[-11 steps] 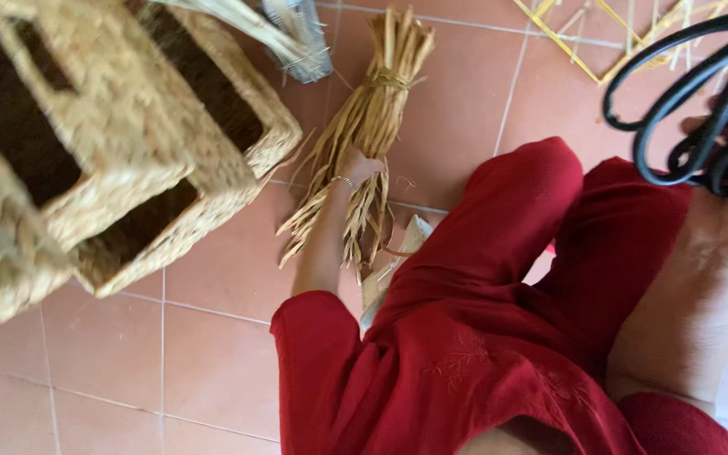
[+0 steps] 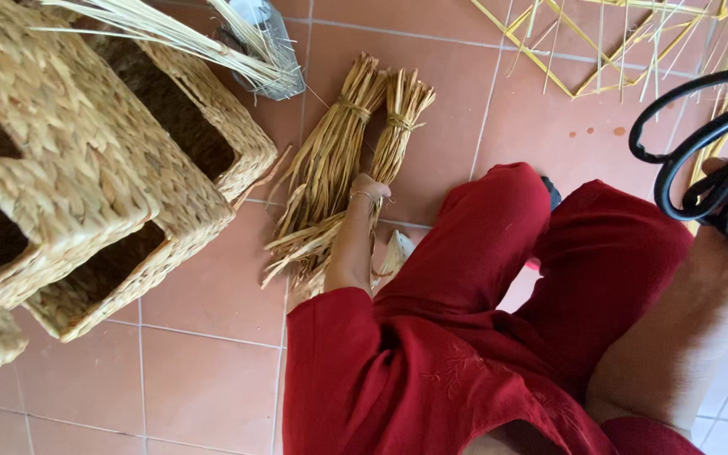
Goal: The person sits on the floor and weaves dried straw into a yellow wire frame to create a basket. They use scissors to trim the straw and tie it to the frame, then continue weaving the material around the structure.
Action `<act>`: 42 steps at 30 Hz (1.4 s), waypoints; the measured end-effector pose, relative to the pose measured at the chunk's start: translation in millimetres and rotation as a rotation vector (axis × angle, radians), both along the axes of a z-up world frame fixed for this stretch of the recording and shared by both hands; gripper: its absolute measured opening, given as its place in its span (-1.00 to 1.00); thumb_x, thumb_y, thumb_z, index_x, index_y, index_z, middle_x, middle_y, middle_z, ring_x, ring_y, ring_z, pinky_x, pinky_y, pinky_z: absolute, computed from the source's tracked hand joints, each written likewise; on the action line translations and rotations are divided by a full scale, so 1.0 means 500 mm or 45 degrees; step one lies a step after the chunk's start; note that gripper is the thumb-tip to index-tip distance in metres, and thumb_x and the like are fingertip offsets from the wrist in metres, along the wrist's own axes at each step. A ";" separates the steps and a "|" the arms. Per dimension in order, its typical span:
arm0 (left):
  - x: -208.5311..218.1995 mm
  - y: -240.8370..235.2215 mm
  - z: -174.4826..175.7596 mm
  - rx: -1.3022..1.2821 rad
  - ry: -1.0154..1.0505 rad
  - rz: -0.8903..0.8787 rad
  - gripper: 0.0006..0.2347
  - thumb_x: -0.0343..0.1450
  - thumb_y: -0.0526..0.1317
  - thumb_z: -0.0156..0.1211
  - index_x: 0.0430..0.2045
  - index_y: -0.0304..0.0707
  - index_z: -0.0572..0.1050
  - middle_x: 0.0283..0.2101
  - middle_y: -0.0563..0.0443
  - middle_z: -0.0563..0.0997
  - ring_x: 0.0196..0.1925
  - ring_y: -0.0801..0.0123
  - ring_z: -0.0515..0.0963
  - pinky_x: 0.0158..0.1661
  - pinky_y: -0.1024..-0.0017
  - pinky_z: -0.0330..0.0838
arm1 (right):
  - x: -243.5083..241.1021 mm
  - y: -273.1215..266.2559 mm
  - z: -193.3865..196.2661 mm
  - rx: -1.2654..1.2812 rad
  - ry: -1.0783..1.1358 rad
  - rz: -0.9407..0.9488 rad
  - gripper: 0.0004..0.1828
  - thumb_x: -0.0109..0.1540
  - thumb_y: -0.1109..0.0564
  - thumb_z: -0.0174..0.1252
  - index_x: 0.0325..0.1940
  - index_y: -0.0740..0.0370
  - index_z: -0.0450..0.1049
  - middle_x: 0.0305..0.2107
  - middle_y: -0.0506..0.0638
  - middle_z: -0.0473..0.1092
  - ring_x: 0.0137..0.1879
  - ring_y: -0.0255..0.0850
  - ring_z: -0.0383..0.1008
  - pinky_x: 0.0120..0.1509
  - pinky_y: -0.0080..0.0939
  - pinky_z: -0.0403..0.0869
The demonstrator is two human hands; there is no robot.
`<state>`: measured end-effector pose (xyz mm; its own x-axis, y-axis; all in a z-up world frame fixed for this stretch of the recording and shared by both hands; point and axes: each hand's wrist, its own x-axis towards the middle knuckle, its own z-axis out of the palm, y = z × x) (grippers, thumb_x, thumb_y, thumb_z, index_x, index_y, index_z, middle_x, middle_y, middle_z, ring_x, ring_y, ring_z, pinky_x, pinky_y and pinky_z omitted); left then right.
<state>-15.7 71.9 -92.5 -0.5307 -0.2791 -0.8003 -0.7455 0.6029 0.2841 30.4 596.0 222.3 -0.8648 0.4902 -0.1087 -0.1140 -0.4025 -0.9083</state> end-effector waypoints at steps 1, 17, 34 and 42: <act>0.003 0.003 -0.002 0.035 -0.019 0.042 -0.51 -0.01 -0.16 0.62 -0.25 -0.40 0.63 -0.11 -0.25 0.65 -0.09 0.13 0.67 -0.02 0.32 0.56 | -0.003 0.014 -0.007 0.032 -0.009 0.007 -0.60 0.59 0.11 -0.09 0.28 0.55 0.43 0.05 0.35 0.45 0.02 0.12 0.54 0.09 -0.12 0.52; -0.002 -0.078 0.093 -0.176 -0.057 0.199 0.13 0.24 -0.02 0.55 0.46 -0.30 -0.39 0.53 -0.38 -0.13 0.56 -0.13 -0.07 0.47 0.01 -0.09 | -0.038 -0.069 0.179 -0.151 0.274 -0.239 -0.78 0.59 0.26 0.04 0.28 0.48 0.37 -0.14 0.23 0.41 -0.12 0.08 0.51 0.04 0.05 0.54; -0.085 -0.002 0.504 0.652 0.990 0.179 -0.83 0.46 -0.33 0.25 -0.08 -0.31 0.54 -0.17 -0.05 0.69 -0.21 0.39 0.69 -0.19 0.48 0.63 | 0.178 0.149 -0.099 0.236 -0.305 -0.602 -0.76 0.40 0.09 0.25 0.02 0.33 0.60 -0.38 0.02 0.58 -0.44 -0.36 0.49 -0.45 -0.37 0.38; -0.192 0.294 0.881 0.943 1.396 -0.121 -0.92 0.57 -0.44 0.17 -0.09 -0.39 0.54 -0.19 -0.10 0.65 -0.19 0.36 0.68 -0.10 0.40 0.69 | 0.379 0.208 -0.362 0.125 -0.869 -0.429 -0.76 0.31 0.01 0.29 -0.13 0.25 0.62 -0.47 -0.05 0.51 -0.54 -0.34 0.38 -0.52 -0.31 0.35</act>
